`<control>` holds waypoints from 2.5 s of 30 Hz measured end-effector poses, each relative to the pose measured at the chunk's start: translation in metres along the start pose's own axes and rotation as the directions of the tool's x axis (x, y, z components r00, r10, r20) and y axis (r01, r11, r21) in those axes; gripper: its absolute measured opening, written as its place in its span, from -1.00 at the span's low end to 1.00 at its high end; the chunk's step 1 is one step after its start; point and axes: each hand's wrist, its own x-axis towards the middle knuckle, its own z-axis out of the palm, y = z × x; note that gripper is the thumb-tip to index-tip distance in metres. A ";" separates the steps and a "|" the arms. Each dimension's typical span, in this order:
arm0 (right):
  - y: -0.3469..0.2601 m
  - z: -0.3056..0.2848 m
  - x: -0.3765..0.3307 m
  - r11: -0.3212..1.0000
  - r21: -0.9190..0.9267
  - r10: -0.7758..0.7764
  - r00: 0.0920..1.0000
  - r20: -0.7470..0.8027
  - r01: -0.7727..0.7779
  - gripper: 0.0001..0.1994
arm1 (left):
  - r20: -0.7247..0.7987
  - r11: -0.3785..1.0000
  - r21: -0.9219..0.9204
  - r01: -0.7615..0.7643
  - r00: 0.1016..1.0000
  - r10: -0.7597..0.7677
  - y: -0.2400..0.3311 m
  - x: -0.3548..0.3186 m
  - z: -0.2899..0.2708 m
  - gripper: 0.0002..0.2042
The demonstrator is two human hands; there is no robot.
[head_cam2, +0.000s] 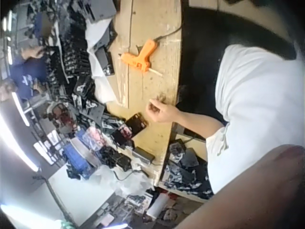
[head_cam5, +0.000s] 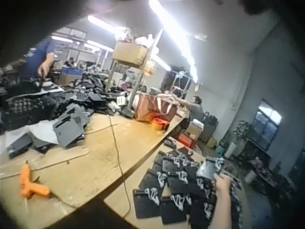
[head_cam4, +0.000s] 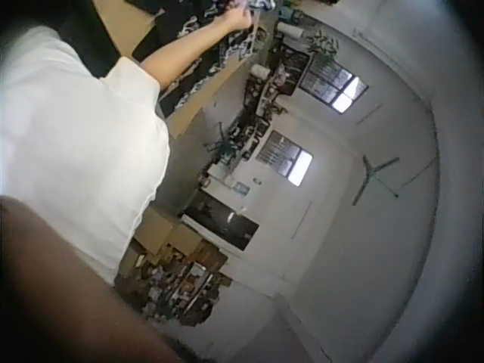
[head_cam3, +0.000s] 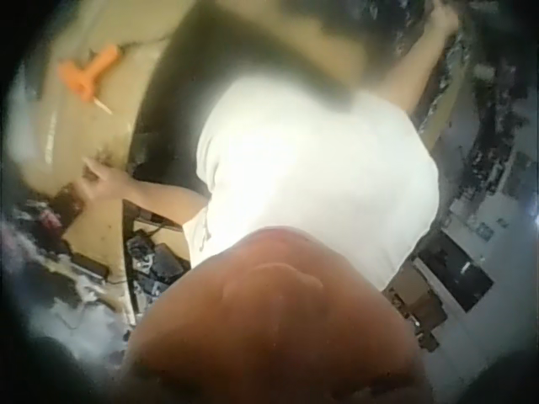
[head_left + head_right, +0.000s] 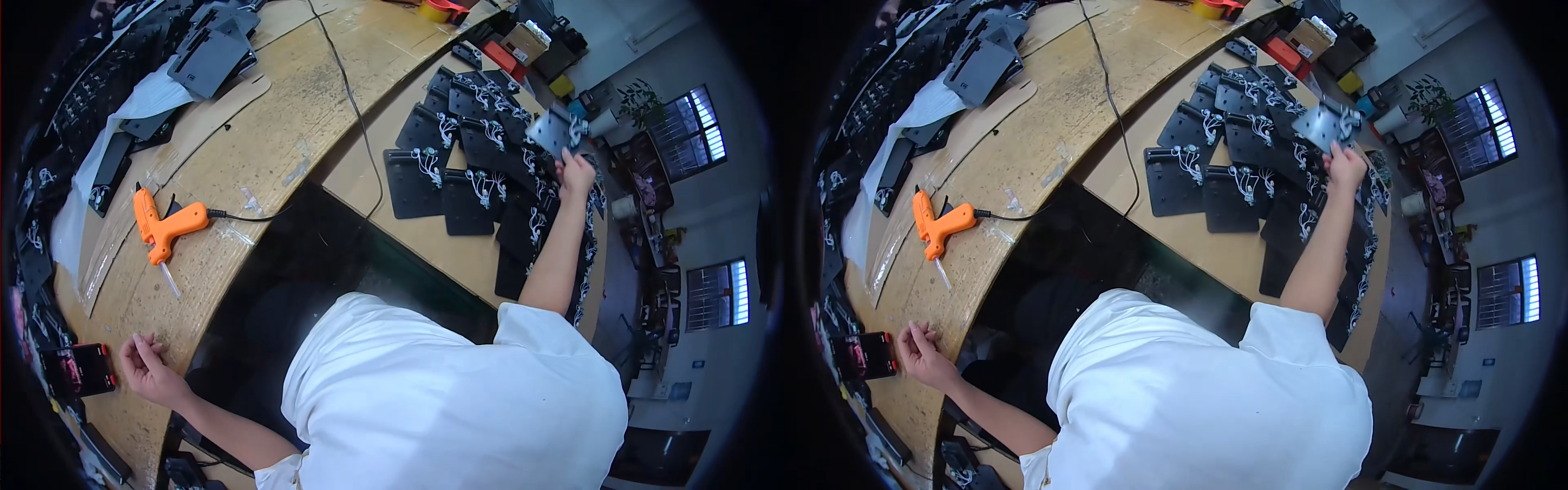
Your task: The person uses an orange hot glue gun to apply adhesive to the internal wiring and circuit board of a black plastic electronic device. They repeatedly pick up the device, apply glue to specific points, and place it back on the workbench among other similar units.
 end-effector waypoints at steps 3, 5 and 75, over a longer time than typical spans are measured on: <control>0.038 -0.034 0.003 0.981 0.034 0.183 0.964 0.191 -0.193 -0.80 | -0.037 0.996 0.088 -0.019 0.999 0.022 0.003 0.001 0.000 -0.85; 0.040 -0.046 -0.014 0.966 0.027 0.236 0.916 0.326 -0.258 -0.82 | -0.050 0.992 0.120 -0.041 0.998 0.047 0.004 0.003 -0.001 -0.85; -0.101 0.180 -0.504 0.610 0.777 -0.543 -0.633 0.551 0.154 -0.79 | -0.222 0.969 -0.245 -0.004 0.974 -0.052 0.014 0.002 -0.003 -0.87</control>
